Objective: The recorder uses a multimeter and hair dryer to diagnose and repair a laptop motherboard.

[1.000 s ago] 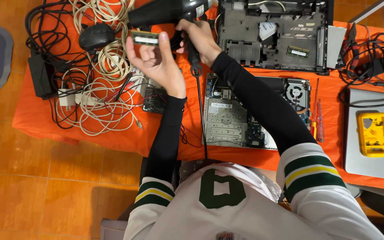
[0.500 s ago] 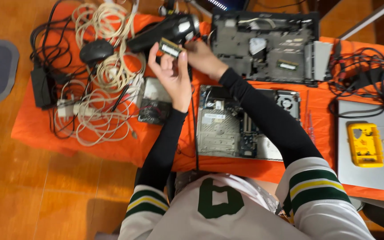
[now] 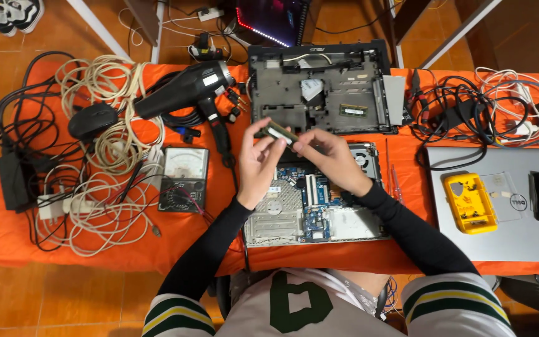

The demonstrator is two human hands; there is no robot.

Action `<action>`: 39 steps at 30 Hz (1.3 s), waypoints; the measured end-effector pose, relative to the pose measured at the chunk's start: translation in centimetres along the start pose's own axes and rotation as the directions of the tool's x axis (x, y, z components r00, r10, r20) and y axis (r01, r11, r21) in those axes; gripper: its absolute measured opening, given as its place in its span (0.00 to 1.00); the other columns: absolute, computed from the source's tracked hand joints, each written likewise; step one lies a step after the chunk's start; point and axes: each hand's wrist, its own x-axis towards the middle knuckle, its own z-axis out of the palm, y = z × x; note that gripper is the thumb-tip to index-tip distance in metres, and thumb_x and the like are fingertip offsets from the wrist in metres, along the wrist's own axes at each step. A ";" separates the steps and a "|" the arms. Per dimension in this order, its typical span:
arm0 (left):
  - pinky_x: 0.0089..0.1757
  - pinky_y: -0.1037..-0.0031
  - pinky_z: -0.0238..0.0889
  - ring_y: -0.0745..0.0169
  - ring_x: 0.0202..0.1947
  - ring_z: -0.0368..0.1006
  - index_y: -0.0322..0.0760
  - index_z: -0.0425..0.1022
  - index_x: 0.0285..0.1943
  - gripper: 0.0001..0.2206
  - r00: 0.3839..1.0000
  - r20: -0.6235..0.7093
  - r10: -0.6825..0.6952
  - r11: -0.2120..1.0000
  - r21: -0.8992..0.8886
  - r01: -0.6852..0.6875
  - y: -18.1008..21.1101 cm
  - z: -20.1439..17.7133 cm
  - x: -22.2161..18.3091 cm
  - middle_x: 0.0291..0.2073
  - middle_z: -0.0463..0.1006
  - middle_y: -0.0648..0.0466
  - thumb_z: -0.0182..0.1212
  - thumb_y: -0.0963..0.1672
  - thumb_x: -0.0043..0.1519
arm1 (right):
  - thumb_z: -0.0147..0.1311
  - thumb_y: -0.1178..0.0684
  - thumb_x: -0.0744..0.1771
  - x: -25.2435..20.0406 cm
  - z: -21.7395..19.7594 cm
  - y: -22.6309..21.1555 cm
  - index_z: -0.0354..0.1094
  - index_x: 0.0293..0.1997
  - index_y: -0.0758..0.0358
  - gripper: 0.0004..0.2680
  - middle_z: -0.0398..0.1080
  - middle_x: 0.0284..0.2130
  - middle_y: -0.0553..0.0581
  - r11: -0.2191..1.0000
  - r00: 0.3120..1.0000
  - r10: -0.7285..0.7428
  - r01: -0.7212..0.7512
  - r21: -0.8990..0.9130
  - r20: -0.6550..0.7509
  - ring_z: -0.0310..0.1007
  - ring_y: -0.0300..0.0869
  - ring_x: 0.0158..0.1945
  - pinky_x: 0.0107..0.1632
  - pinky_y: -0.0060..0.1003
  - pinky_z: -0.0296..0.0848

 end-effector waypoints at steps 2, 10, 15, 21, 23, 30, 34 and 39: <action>0.56 0.75 0.68 0.62 0.57 0.75 0.33 0.55 0.70 0.20 0.999 0.033 -0.041 0.999 -0.002 0.041 -0.4 0.2 -0.4 0.56 0.79 0.39 0.57 0.38 0.71 | 0.55 0.56 0.71 -1.2 -0.3 0.9 0.71 0.47 0.68 0.05 0.74 0.40 0.50 0.994 0.995 0.073 -0.068 0.080 -0.060 0.72 0.32 0.45 0.49 0.28 0.72; 0.48 0.78 0.69 0.67 0.47 0.77 0.28 0.68 0.59 0.11 0.992 0.023 -0.124 0.980 0.161 0.119 -1.0 -0.1 -0.8 0.47 0.79 0.49 0.59 0.38 0.70 | 0.56 0.57 0.70 -3.1 -1.1 2.5 0.69 0.46 0.67 0.04 0.74 0.36 0.49 0.979 0.959 0.157 -0.119 0.168 -0.235 0.73 0.33 0.41 0.46 0.29 0.72; 0.42 0.80 0.69 0.70 0.41 0.78 0.28 0.73 0.54 0.10 0.986 -0.014 -0.166 0.954 0.253 0.164 -1.0 -0.1 -0.3 0.43 0.80 0.52 0.63 0.39 0.66 | 0.55 0.58 0.70 -3.4 -1.1 4.0 0.68 0.48 0.67 0.04 0.73 0.39 0.51 0.953 0.951 0.166 -0.087 0.290 -0.260 0.74 0.34 0.44 0.49 0.31 0.73; 0.49 0.78 0.69 0.69 0.47 0.77 0.30 0.73 0.62 0.18 0.991 0.028 -0.132 0.901 0.420 0.108 -0.4 0.1 -0.4 0.49 0.82 0.51 0.69 0.40 0.64 | 0.59 0.60 0.69 -3.9 -1.2 4.0 0.70 0.48 0.67 0.05 0.74 0.42 0.53 0.994 0.954 0.063 -0.034 0.101 -0.292 0.74 0.36 0.45 0.49 0.31 0.72; 0.50 0.77 0.68 0.68 0.50 0.76 0.30 0.70 0.66 0.24 0.989 0.086 -0.120 0.901 0.427 0.072 0.8 0.6 -0.1 0.53 0.80 0.51 0.71 0.41 0.61 | 0.60 0.61 0.68 -3.7 -1.2 2.9 0.71 0.46 0.67 0.05 0.75 0.43 0.55 0.998 0.961 -0.055 0.046 -0.039 -0.271 0.75 0.39 0.46 0.50 0.32 0.73; 0.57 0.72 0.68 0.66 0.57 0.73 0.31 0.59 0.77 0.38 0.948 0.220 -0.231 0.937 0.313 0.155 0.4 0.7 -0.7 0.62 0.75 0.51 0.75 0.42 0.58 | 0.65 0.59 0.65 -3.7 -1.2 1.8 0.74 0.46 0.66 0.08 0.74 0.46 0.58 0.899 0.923 -0.359 0.302 -0.317 -0.141 0.76 0.46 0.49 0.51 0.36 0.76; 0.58 0.71 0.66 0.67 0.59 0.70 0.31 0.57 0.79 0.39 0.934 0.258 -0.248 0.953 0.237 0.187 0.2 0.4 -0.3 0.65 0.72 0.52 0.74 0.41 0.59 | 0.65 0.58 0.65 -3.8 -1.3 1.8 0.77 0.48 0.64 0.08 0.74 0.48 0.58 0.883 0.924 -0.369 0.312 -0.352 -0.106 0.75 0.46 0.49 0.51 0.37 0.75; 0.61 0.71 0.60 0.65 0.63 0.67 0.32 0.56 0.79 0.38 0.919 0.337 -0.207 0.968 0.209 0.141 -0.4 -0.2 -0.6 0.68 0.69 0.53 0.74 0.43 0.60 | 0.67 0.56 0.64 -4.0 -1.2 1.4 0.75 0.50 0.65 0.12 0.71 0.49 0.58 0.871 0.921 -0.378 0.319 -0.373 -0.094 0.74 0.46 0.50 0.51 0.37 0.74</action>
